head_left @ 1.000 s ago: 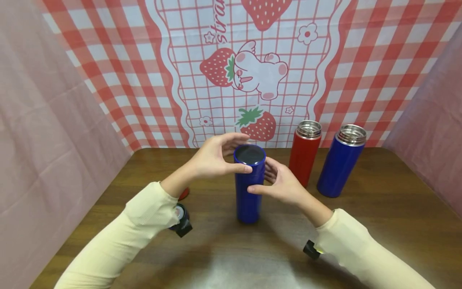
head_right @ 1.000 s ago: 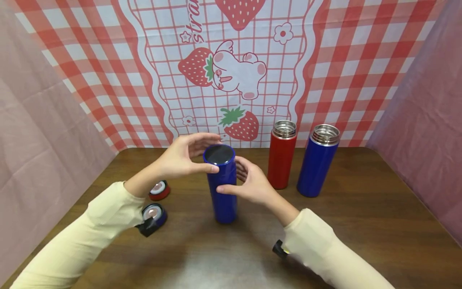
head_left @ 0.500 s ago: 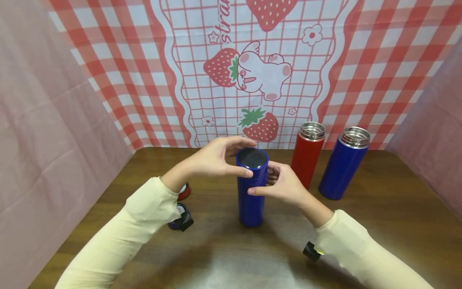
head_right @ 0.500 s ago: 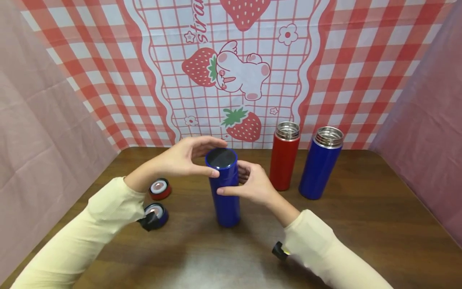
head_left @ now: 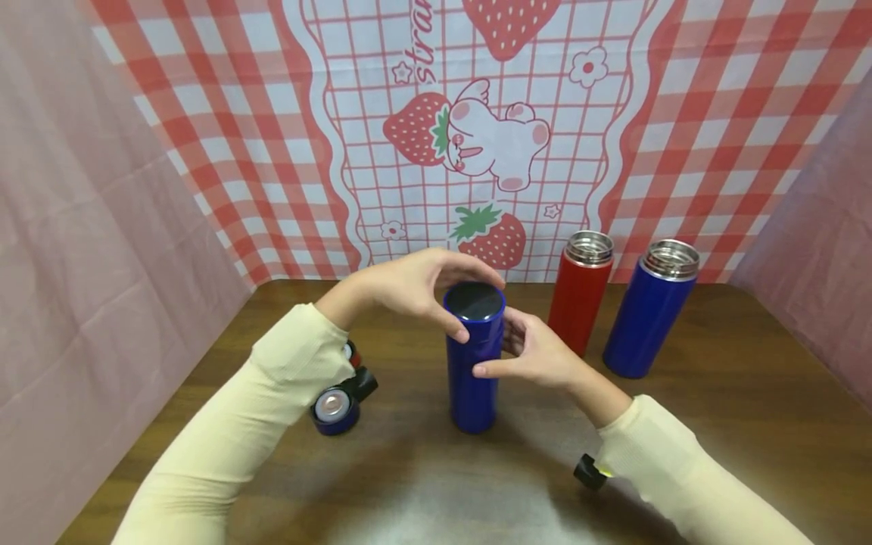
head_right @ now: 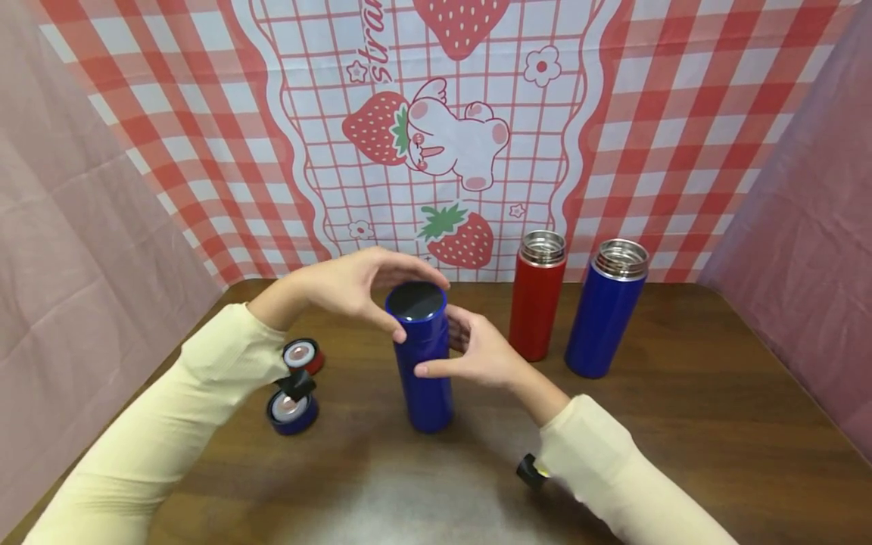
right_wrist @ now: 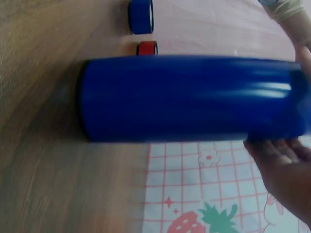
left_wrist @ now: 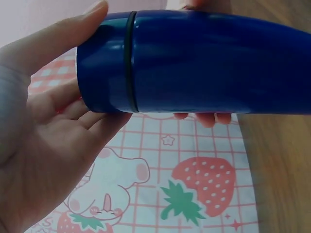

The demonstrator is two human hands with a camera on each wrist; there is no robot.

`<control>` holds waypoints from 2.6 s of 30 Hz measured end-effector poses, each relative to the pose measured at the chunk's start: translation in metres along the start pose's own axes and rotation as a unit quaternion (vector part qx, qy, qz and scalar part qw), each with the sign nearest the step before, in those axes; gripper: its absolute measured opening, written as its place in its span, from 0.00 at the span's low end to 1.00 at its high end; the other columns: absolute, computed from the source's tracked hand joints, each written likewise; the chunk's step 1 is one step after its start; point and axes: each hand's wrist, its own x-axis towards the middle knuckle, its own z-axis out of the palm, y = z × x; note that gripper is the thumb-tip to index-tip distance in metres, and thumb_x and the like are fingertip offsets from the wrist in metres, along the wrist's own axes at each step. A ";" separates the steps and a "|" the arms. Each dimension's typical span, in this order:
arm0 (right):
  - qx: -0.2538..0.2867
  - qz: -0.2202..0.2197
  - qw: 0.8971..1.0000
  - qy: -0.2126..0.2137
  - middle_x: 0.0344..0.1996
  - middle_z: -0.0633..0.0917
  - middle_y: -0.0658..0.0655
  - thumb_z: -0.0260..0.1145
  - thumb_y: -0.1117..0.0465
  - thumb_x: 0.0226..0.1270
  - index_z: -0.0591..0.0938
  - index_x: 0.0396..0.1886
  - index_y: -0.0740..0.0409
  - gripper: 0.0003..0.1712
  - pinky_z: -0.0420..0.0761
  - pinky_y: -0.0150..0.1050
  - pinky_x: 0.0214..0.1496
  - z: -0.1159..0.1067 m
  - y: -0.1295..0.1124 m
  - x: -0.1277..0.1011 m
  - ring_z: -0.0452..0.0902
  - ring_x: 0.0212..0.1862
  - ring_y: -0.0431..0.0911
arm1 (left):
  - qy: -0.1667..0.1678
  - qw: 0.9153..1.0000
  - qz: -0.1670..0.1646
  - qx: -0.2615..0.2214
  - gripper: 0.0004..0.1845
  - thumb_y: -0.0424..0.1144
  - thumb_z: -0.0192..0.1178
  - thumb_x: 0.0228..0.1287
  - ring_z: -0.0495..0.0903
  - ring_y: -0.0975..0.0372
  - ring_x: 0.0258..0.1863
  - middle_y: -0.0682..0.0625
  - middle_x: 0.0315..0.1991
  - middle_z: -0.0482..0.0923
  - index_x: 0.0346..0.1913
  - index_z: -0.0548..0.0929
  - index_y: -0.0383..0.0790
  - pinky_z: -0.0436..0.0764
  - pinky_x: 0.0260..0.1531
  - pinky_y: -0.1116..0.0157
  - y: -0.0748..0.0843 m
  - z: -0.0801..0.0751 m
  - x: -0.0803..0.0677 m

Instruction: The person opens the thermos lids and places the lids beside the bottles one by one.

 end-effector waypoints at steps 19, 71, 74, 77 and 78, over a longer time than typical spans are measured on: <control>0.001 -0.002 0.995 -0.104 0.48 0.86 0.62 0.76 0.66 0.48 0.71 0.58 0.74 0.38 0.80 0.31 0.57 -0.017 0.022 0.005 0.83 0.49 0.37 | -0.083 0.993 -0.069 0.042 0.34 0.28 0.73 0.44 0.79 0.60 0.58 0.45 0.58 0.79 0.59 0.75 0.34 0.72 0.65 0.66 0.019 -0.019 0.015; -0.084 -0.021 0.996 0.006 0.50 0.84 0.69 0.74 0.70 0.50 0.73 0.60 0.71 0.35 0.82 0.33 0.54 0.006 0.017 -0.007 0.83 0.48 0.34 | 0.090 0.943 -0.116 0.300 0.32 0.54 0.74 0.45 0.84 0.67 0.36 0.49 0.45 0.87 0.52 0.84 0.38 0.83 0.37 0.72 0.040 0.009 0.001; -0.086 -0.011 0.996 0.018 0.51 0.84 0.69 0.74 0.69 0.50 0.72 0.61 0.70 0.36 0.82 0.38 0.55 0.007 0.014 -0.007 0.84 0.51 0.43 | 0.098 0.939 -0.127 0.305 0.32 0.55 0.75 0.44 0.85 0.66 0.38 0.48 0.44 0.87 0.51 0.84 0.38 0.83 0.37 0.71 0.041 0.010 0.003; -0.091 0.001 0.995 0.032 0.52 0.83 0.68 0.75 0.68 0.51 0.72 0.62 0.69 0.37 0.82 0.43 0.56 0.008 0.013 -0.008 0.83 0.53 0.53 | 0.107 0.936 -0.137 0.306 0.33 0.55 0.75 0.44 0.85 0.65 0.38 0.48 0.44 0.87 0.51 0.85 0.37 0.84 0.37 0.71 0.043 0.012 0.005; -0.094 0.003 0.995 0.038 0.52 0.83 0.68 0.75 0.68 0.50 0.72 0.62 0.69 0.37 0.82 0.44 0.56 0.009 0.012 -0.009 0.82 0.54 0.55 | 0.111 0.935 -0.141 0.307 0.33 0.56 0.74 0.44 0.85 0.65 0.38 0.48 0.44 0.87 0.51 0.85 0.37 0.84 0.37 0.71 0.043 0.013 0.006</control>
